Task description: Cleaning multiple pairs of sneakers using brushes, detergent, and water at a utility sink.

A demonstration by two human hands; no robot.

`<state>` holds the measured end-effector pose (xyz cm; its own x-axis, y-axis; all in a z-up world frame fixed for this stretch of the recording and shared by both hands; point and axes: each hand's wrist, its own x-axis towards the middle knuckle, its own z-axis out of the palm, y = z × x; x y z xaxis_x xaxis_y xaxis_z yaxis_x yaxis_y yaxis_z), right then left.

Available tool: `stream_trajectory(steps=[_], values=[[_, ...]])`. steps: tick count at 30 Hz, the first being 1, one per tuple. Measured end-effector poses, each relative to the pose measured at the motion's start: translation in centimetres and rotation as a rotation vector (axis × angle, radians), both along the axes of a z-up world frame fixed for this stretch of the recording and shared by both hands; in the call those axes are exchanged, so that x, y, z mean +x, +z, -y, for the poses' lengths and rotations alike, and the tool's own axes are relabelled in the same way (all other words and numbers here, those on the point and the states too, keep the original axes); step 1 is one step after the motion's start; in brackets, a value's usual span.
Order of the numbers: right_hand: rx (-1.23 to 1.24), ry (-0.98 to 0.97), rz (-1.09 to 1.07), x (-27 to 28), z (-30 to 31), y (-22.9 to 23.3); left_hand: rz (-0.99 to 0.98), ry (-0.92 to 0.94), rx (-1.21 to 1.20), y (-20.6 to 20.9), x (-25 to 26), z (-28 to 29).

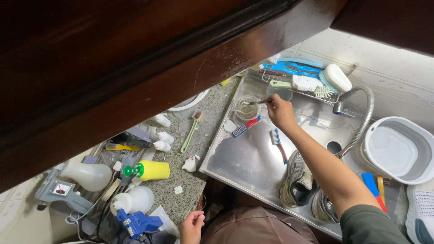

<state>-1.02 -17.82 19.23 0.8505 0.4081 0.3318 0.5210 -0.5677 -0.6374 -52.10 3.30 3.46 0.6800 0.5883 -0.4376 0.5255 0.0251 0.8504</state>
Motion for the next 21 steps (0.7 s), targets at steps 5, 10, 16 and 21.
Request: stream_trajectory(steps=[5,10,16,21], values=[[0.024,0.042,0.025,-1.1,-1.6,0.0,-0.051,-0.033,0.039,1.1,0.1,0.4],[-0.107,0.19,0.027,-2.3,0.0,-0.8,-0.067,-0.038,0.05,0.0,-0.2,0.0],[0.119,-0.023,-0.036,-2.9,1.6,0.4,-0.02,-0.005,0.006,-1.2,-1.1,0.5],[0.239,-0.191,-0.114,-2.5,2.1,0.3,0.003,-0.056,0.038,0.2,0.4,0.2]])
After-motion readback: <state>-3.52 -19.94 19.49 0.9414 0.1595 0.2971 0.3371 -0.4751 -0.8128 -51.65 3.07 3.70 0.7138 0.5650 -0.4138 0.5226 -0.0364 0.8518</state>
